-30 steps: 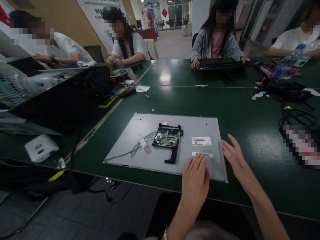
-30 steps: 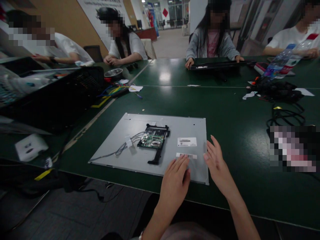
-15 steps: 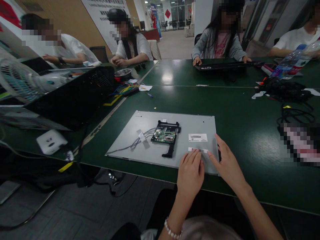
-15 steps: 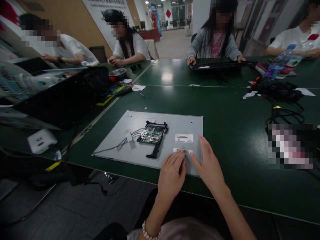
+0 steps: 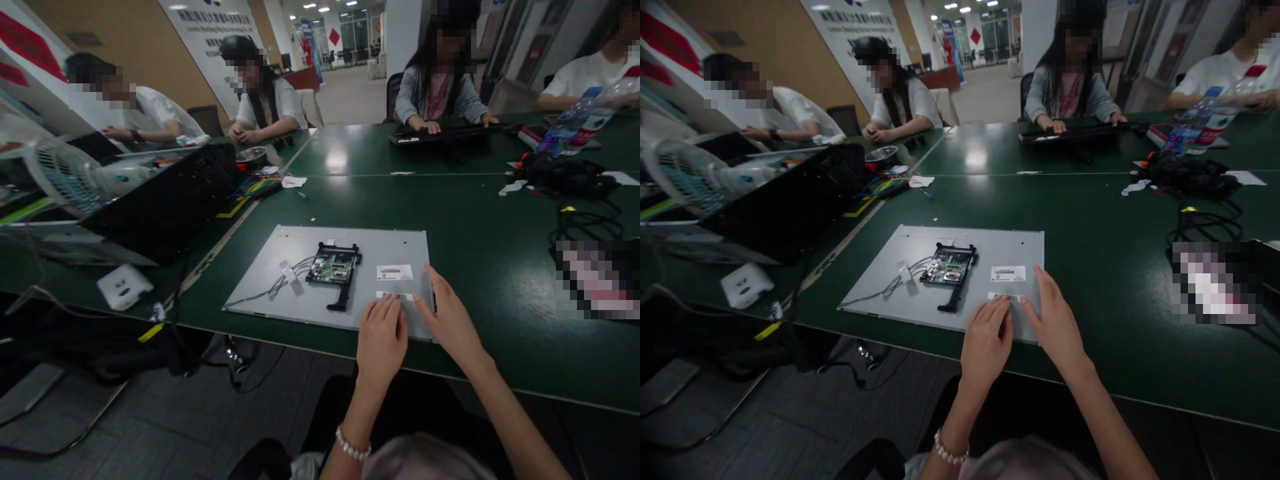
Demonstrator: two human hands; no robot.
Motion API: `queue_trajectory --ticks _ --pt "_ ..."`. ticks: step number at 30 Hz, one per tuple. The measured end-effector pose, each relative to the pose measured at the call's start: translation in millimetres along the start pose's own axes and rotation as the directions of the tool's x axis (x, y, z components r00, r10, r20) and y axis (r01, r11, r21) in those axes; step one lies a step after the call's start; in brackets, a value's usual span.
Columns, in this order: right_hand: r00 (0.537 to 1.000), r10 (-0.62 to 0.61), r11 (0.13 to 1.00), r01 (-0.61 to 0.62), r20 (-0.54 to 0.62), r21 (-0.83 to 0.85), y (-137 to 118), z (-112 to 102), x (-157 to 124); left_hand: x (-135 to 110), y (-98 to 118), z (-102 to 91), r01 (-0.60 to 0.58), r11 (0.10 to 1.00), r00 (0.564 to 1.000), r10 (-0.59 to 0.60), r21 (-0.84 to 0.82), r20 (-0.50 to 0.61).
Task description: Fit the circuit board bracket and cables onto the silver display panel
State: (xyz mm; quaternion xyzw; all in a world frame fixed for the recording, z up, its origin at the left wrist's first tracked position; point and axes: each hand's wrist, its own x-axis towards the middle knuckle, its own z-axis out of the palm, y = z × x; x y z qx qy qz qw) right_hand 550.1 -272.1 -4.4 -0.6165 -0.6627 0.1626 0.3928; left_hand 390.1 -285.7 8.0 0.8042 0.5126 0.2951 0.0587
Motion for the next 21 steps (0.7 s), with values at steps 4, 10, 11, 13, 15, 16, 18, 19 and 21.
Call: queue_trajectory --ticks 4,10,11,13,15,16,18,19,21 --pt "1.0 0.012 1.0 -0.012 0.015 0.01 7.0 -0.5 5.9 5.7 -1.0 8.2 -0.007 1.0 1.0 0.007 0.001 0.0" --pt "0.999 0.009 1.0 -0.009 0.052 0.003 22.8 3.0 19.3 21.2 -8.5 23.0 -0.015 1.0 1.0 0.015 -0.01 0.024" --pt "0.998 0.008 1.0 -0.008 0.059 0.001 24.2 3.7 22.3 24.3 -10.2 24.1 -0.014 1.0 0.999 0.014 -0.011 0.03" --pt "0.997 0.007 1.0 -0.008 0.075 0.001 25.5 5.7 29.2 30.8 -14.2 25.2 -0.014 1.0 0.999 0.015 -0.01 0.043" --pt "0.997 0.016 1.0 -0.017 0.081 0.009 25.6 8.3 36.6 37.4 -19.0 25.5 -0.014 1.0 0.998 0.015 -0.005 0.059" --pt "0.997 0.025 1.0 -0.026 0.08 0.016 25.6 9.8 40.3 40.6 -21.5 25.7 -0.015 1.0 0.998 0.015 0.0 0.067" --pt "0.996 0.043 0.998 -0.046 0.078 0.033 26.2 12.9 47.3 46.1 -26.4 26.7 -0.017 1.0 0.996 0.016 0.013 0.083" --pt "0.996 0.051 0.998 -0.054 0.08 0.041 27.0 14.4 50.2 48.3 -28.6 27.6 -0.017 1.0 0.996 0.015 0.019 0.088" --pt "0.994 0.063 0.996 -0.068 0.087 0.054 29.2 17.6 55.0 51.5 -32.4 29.5 -0.02 0.999 0.995 0.018 0.026 0.096"
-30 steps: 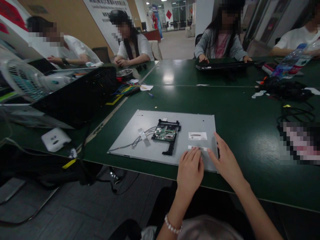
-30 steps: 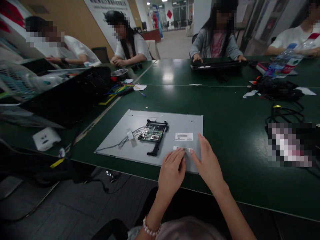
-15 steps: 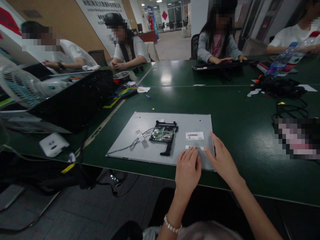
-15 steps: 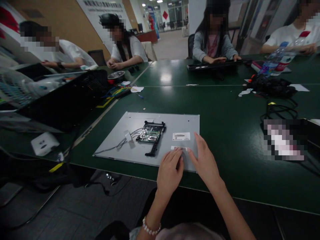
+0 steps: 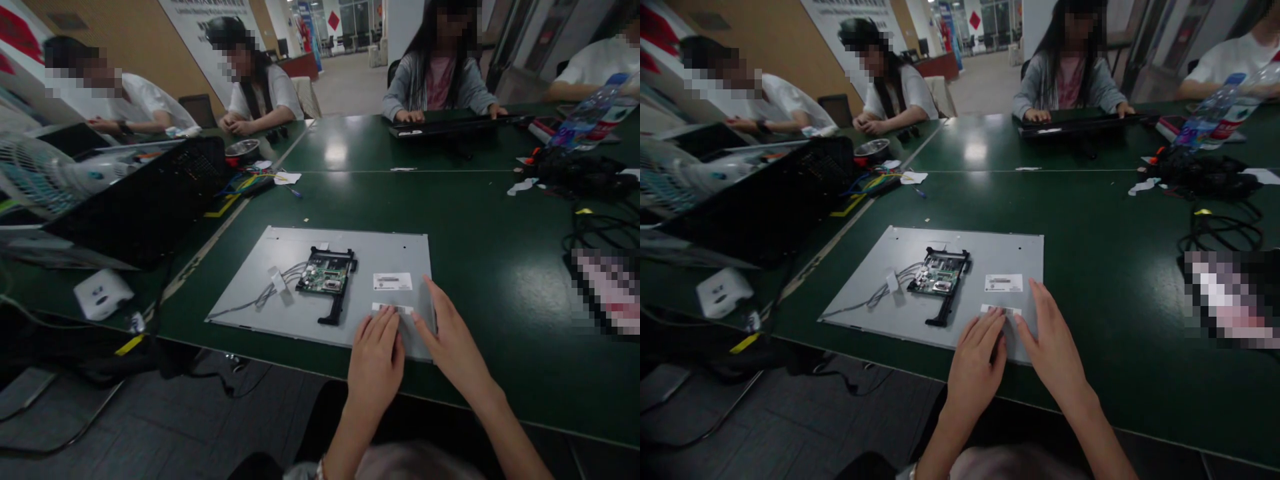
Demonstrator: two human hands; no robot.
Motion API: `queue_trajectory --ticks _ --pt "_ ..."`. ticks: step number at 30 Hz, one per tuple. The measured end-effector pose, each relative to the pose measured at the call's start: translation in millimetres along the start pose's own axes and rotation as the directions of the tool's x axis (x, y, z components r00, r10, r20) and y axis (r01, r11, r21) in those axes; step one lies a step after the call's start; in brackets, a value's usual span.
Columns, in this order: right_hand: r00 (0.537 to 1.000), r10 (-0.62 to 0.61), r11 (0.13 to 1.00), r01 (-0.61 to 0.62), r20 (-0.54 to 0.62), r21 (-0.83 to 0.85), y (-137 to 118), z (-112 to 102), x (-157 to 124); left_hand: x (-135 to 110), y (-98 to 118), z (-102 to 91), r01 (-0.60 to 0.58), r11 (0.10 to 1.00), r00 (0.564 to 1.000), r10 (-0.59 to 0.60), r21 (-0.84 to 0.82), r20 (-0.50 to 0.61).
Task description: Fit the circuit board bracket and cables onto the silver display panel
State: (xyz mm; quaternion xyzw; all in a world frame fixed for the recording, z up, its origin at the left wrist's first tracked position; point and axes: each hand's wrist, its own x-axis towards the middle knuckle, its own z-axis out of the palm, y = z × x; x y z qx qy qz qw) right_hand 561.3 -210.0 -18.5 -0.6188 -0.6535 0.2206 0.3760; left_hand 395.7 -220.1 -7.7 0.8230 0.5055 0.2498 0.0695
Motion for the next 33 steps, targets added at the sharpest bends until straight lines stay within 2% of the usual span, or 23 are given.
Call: queue_trajectory --ticks 4,7,12,17,22,25,28,33 --pt "1.0 0.012 1.0 -0.012 0.002 0.001 4.2 6.7 5.6 3.2 -6.1 2.0 -0.011 1.0 1.0 0.011 -0.017 0.006" --pt "1.0 0.0 1.0 0.0 0.011 -0.025 4.7 13.6 8.0 4.6 -13.1 -0.6 -0.019 0.996 1.0 0.018 -0.089 -0.016" --pt "0.999 -0.019 0.997 0.022 0.041 -0.08 2.8 24.0 12.0 8.7 -37.2 -18.5 0.005 0.981 0.992 -0.029 -0.195 -0.121" --pt "0.998 -0.001 0.996 0.007 0.066 -0.087 2.4 29.2 15.5 13.2 -78.3 -46.8 0.128 0.983 0.934 -0.164 -0.132 -0.318" --pt "0.996 0.084 0.996 -0.084 0.037 0.003 5.0 32.2 18.4 11.7 -128.0 -63.9 0.278 0.96 0.86 -0.27 -0.046 -0.433" --pt "0.989 0.142 0.977 -0.148 0.049 0.156 5.5 31.8 21.4 6.1 -149.1 -64.6 0.364 0.93 0.827 -0.346 -0.046 -0.443" --pt "0.982 0.169 0.937 -0.185 0.081 0.297 1.3 31.1 25.0 -1.2 -158.5 -62.7 0.404 0.912 0.823 -0.398 -0.074 -0.405" --pt "0.986 0.155 0.925 -0.166 0.06 0.34 -10.6 38.7 24.8 -10.5 -162.7 -65.0 0.404 0.905 0.835 -0.425 -0.133 -0.351"
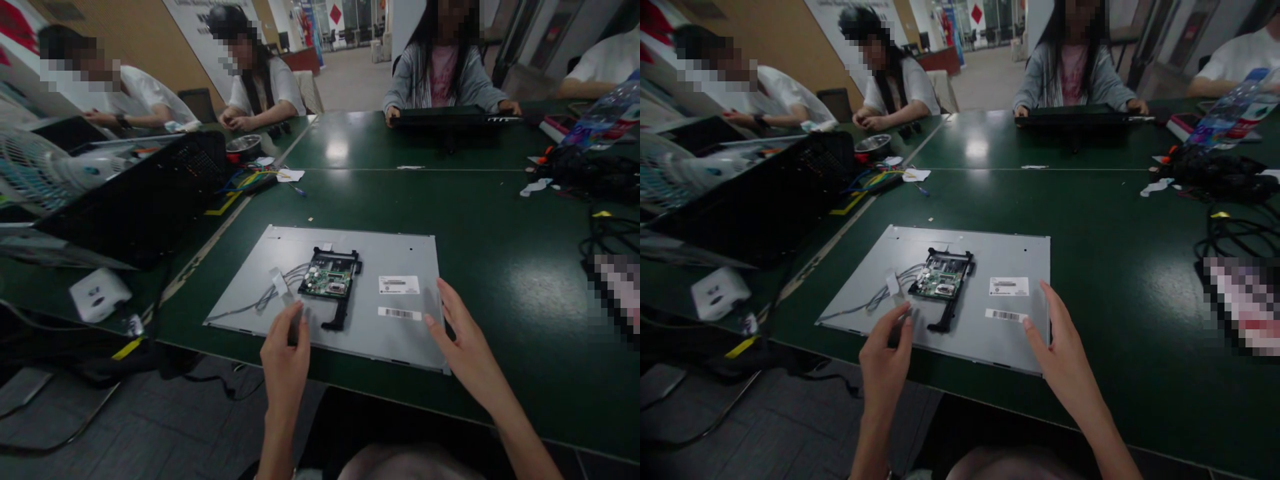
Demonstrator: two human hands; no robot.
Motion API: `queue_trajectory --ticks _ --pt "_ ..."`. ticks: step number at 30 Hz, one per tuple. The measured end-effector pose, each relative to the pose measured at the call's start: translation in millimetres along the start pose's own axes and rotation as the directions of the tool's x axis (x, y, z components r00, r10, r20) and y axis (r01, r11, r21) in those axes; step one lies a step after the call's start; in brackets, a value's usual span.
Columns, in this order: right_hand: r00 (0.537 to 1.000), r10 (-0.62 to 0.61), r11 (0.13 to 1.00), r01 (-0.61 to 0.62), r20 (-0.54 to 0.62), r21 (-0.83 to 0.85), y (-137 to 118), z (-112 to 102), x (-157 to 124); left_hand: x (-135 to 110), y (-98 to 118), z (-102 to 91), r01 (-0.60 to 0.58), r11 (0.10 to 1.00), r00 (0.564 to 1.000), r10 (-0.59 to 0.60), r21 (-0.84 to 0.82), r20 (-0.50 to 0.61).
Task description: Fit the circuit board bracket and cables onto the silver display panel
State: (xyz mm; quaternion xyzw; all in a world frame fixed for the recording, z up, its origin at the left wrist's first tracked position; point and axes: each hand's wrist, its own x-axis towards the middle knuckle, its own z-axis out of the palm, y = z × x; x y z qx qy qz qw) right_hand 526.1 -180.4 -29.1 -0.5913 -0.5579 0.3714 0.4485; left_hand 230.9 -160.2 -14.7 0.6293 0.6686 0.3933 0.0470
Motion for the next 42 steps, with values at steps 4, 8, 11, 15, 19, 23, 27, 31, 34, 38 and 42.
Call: queue_trajectory --ticks 4,8,11,15,19,23,27,31,34,38,42 --pt "1.0 -0.018 1.0 0.018 0.016 -0.013 -3.7 11.6 -7.0 0.0 -3.9 -5.2 -0.006 1.0 1.0 0.006 0.022 0.008" --pt "0.998 -0.045 0.996 0.048 0.047 -0.077 -14.1 20.5 -14.5 -1.1 -11.8 -8.6 0.015 0.997 1.0 -0.016 0.081 0.009" --pt "0.993 -0.087 0.983 0.098 0.076 -0.153 -22.5 27.7 -18.2 -2.7 -18.1 -10.7 0.028 0.995 1.0 -0.027 0.099 -0.012" --pt "0.985 -0.129 0.959 0.153 0.114 -0.24 -25.5 39.9 -21.3 -4.0 -14.4 -11.0 -0.023 0.991 0.998 0.029 0.129 -0.048" --pt "0.98 -0.122 0.939 0.166 0.159 -0.302 -26.5 48.3 -24.0 -3.3 4.8 -4.9 -0.251 0.954 0.968 0.245 0.166 0.06" --pt "0.972 -0.126 0.924 0.188 0.2 -0.334 -33.8 51.6 -24.1 -2.7 19.2 6.4 -0.334 0.904 0.941 0.306 0.268 0.142" --pt "0.961 -0.126 0.911 0.211 0.248 -0.355 -39.7 57.9 -23.0 -4.0 20.1 16.0 -0.247 0.888 0.967 0.202 0.389 0.153" --pt "0.957 -0.135 0.898 0.228 0.258 -0.376 -41.6 67.7 -23.7 0.1 15.7 15.0 -0.204 0.894 0.977 0.163 0.399 0.136" --pt "0.947 -0.152 0.872 0.263 0.282 -0.414 -43.8 74.6 -25.8 9.0 11.0 9.3 -0.186 0.896 0.981 0.144 0.402 0.132" --pt "0.943 -0.162 0.819 0.293 0.291 -0.494 -45.9 81.3 -31.3 20.6 4.3 5.9 -0.167 0.88 0.983 0.114 0.445 0.144" --pt "0.941 -0.183 0.783 0.314 0.284 -0.536 -44.4 82.8 -37.7 28.3 -3.5 4.5 -0.165 0.868 0.984 0.114 0.469 0.136"
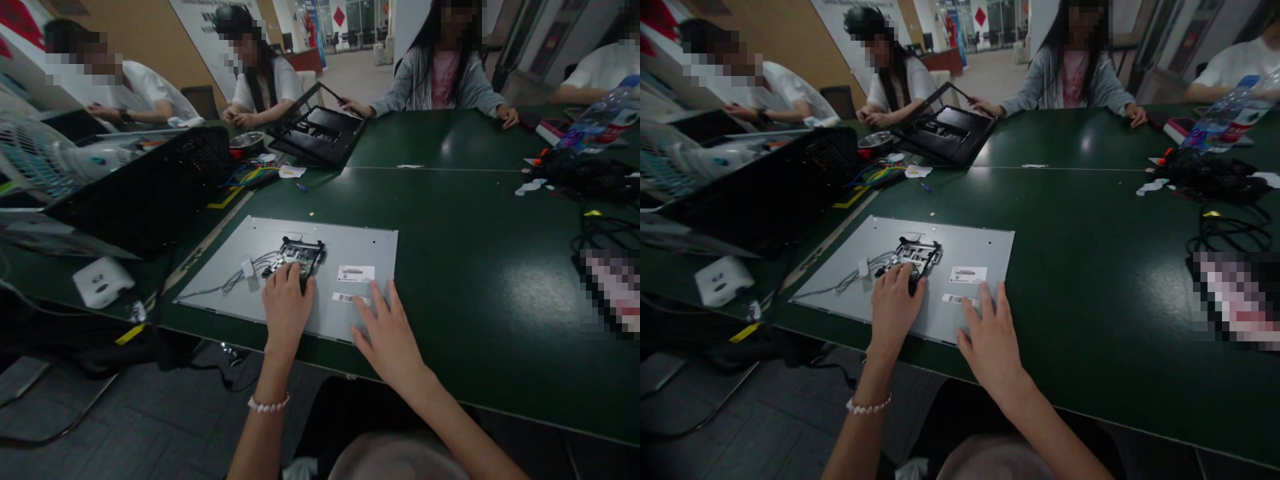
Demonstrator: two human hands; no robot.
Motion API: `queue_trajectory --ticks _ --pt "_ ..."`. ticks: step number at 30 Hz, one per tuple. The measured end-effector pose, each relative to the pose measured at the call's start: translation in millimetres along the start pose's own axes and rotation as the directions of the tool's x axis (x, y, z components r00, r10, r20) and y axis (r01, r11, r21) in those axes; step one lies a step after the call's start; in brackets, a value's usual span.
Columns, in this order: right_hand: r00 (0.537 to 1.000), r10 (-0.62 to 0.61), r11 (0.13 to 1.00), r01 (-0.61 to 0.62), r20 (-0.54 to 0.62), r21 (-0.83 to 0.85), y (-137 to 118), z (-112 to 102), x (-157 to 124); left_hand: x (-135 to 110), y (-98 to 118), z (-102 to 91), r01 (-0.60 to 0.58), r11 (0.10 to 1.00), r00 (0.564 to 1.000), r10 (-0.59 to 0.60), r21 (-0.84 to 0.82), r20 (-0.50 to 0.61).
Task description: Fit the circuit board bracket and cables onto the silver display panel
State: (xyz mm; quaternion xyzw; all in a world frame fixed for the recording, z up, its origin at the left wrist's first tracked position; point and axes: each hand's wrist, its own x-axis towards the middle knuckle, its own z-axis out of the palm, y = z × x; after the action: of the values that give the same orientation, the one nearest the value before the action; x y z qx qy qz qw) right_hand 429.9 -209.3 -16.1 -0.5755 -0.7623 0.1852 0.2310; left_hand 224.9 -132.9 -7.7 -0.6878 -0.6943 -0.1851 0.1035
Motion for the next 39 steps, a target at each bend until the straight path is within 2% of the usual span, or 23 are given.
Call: queue_trajectory --ticks 3,5,13,16,18,20,23,27,31,33,35,39 --pt "1.0 -0.011 1.0 0.011 0.005 -0.011 0.6 -0.1 -4.2 5.3 -17.1 0.5 -0.011 1.0 1.0 0.011 0.015 0.02" --pt "1.0 -0.011 1.0 0.011 0.008 -0.018 0.6 0.0 -6.9 11.7 -36.6 1.2 -0.01 0.999 0.999 0.009 0.033 0.032" --pt "1.0 -0.011 0.994 0.012 0.005 -0.105 -6.2 5.5 -17.6 69.3 -146.9 -1.7 -0.067 0.986 0.992 0.049 0.154 0.114" --pt "1.0 -0.019 0.991 0.02 0.01 -0.13 -10.3 5.4 -18.8 84.0 -169.3 -10.7 -0.063 0.984 0.993 0.045 0.166 0.108" --pt "1.0 -0.02 0.99 0.022 0.012 -0.141 -12.3 5.7 -17.5 83.7 -169.9 -16.9 -0.086 0.986 0.993 0.073 0.142 0.096" --pt "1.0 -0.019 0.989 0.021 0.013 -0.149 -13.5 6.8 -15.0 75.0 -159.9 -21.6 -0.127 0.987 0.99 0.12 0.097 0.071" --pt "1.0 -0.02 0.988 0.023 0.017 -0.151 -14.4 9.6 -10.6 51.3 -132.6 -24.9 -0.15 0.987 0.988 0.148 0.058 0.036" --pt "1.0 -0.022 0.989 0.024 0.016 -0.148 -16.2 13.4 -5.6 18.4 -95.2 -22.8 -0.164 0.984 0.985 0.16 0.073 0.061" --pt "1.0 -0.019 0.987 0.022 0.019 -0.16 -17.5 15.3 -1.7 4.6 -76.3 -18.7 -0.191 0.977 0.979 0.183 0.093 0.085" --pt "1.0 -0.018 0.986 0.022 0.024 -0.162 -17.5 15.3 -0.2 8.0 -77.3 -19.5 -0.183 0.98 0.981 0.177 0.082 0.077" --pt "0.999 -0.019 0.987 0.024 0.03 -0.161 -17.3 14.7 0.8 18.3 -87.7 -22.5 -0.154 0.986 0.987 0.151 0.069 0.046" --pt "0.999 -0.019 0.987 0.023 0.031 -0.159 -17.3 13.5 0.7 52.1 -136.1 -26.3 0.038 0.991 0.998 -0.031 0.129 -0.059"
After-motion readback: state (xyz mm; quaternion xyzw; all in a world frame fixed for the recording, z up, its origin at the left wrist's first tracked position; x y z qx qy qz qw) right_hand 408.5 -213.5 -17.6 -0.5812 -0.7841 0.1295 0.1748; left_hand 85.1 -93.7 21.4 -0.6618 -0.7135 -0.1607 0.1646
